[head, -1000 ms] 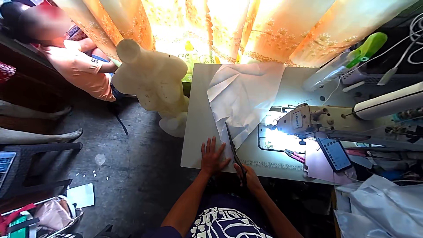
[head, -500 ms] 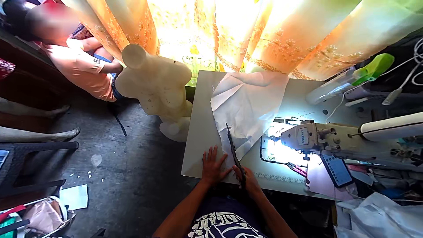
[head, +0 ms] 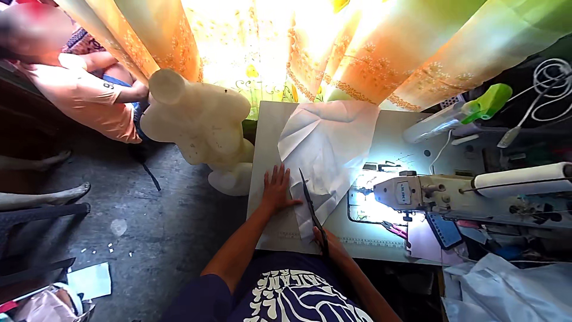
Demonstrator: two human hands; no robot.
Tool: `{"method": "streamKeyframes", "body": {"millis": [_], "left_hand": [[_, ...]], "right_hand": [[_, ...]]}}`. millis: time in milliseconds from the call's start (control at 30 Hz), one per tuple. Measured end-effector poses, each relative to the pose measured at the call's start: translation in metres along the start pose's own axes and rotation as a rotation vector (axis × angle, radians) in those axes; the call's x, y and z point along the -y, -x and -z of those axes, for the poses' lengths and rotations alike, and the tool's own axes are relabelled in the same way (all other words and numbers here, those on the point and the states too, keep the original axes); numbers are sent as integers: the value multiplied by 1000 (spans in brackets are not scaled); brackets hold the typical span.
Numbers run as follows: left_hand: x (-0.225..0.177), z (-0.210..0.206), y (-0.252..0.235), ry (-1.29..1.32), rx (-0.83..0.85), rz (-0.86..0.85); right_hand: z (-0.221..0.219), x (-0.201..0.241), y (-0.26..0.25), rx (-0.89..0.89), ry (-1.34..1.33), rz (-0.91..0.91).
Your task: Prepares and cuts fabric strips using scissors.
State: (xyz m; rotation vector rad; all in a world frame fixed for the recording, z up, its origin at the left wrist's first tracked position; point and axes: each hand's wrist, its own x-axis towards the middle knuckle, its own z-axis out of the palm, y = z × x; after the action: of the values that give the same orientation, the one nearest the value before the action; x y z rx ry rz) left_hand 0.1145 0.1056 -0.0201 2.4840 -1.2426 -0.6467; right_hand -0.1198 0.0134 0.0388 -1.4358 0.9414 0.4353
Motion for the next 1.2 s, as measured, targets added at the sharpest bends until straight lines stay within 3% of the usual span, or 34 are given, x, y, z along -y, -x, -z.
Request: {"method": "streamKeyframes", "body": {"millis": [300, 500, 633, 833, 1000, 1200], "left_hand": [[4, -5, -1, 50, 8, -2], [2, -2, 0, 69, 34, 13], [0, -2, 0, 91, 26, 12], [0, -3, 1, 84, 24, 22], [-1, -3, -1, 70, 42, 24], [-3, 1, 1, 88, 36, 11]], "right_hand": [[-12, 7, -8, -169, 61, 58], [-3, 13, -15, -75, -62, 34], [3, 31, -35, -16, 12, 8], [0, 34, -37, -115, 56, 45], [-1, 40, -35, -79, -73, 16], [0, 61, -56, -14, 0, 9]]}}
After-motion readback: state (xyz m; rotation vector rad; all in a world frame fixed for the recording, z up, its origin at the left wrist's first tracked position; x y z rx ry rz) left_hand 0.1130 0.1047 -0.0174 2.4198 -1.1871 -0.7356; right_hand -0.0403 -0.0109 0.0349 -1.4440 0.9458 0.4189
